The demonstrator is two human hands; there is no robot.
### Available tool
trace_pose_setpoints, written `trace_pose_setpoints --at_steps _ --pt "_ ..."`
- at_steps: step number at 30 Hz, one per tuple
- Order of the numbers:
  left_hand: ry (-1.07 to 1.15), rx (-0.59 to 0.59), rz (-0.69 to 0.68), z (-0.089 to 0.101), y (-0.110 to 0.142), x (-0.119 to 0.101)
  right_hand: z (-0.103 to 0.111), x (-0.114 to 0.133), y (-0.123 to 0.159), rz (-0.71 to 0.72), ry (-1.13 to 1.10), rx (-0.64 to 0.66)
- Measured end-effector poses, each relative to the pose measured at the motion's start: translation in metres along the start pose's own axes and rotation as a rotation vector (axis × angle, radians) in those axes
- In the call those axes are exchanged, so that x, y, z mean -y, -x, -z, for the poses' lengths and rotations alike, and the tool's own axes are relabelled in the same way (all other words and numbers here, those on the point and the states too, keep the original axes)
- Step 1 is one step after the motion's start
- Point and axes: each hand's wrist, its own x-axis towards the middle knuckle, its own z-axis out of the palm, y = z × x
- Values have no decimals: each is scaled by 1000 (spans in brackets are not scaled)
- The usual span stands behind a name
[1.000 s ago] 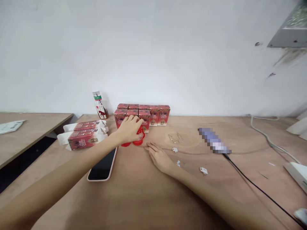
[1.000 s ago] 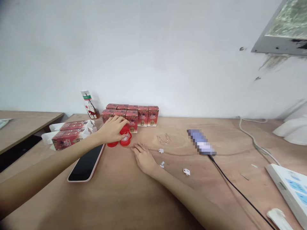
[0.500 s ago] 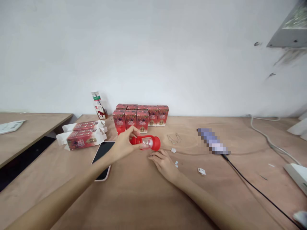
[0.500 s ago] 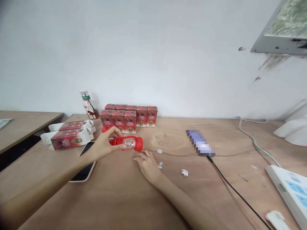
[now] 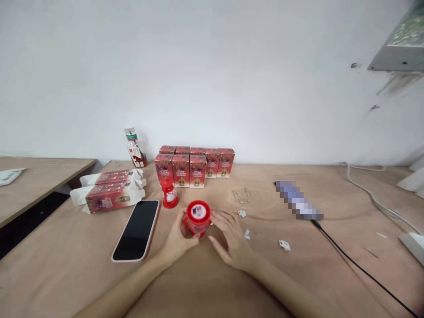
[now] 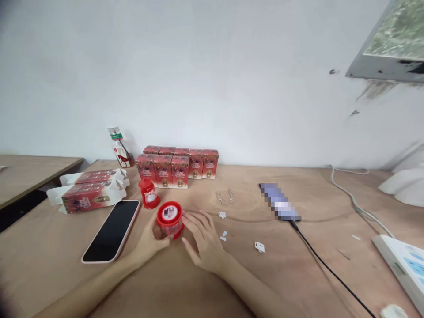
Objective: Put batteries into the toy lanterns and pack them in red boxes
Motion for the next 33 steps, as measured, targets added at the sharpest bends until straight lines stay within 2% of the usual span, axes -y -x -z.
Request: trace_pose_setpoints --at_steps 2,4,7,9,11,15,23,26,30,33 --pt "-50 -7 -74 -2 2 1 -1 1 1 31 -13 14" --pt "-116 -8 -141 -3 4 2 -2 0 2 5 -9 -21" --pt "-183 -72 -199 -1 4 3 -3 -2 5 -154 105 -78" --pt "-226 -141 -227 2 2 3 -6 -5 7 -240 215 -51" --pt "-260 -167 -278 6 -1 1 -8 -7 8 -251 284 3" --pt "-281 -104 -370 12 -5 -4 -14 -8 11 -207 287 61" --pt "-369 0 -278 15 -5 -6 -16 -12 13 -188 221 64" --pt "-382 1 -281 15 -5 -5 -9 -6 11 -258 96 -57" --pt "-432 35 -314 15 -4 -3 -3 13 5 -366 -155 -349" --pt "-505 85 -331 14 -2 -5 -5 28 0 -357 -230 -403"
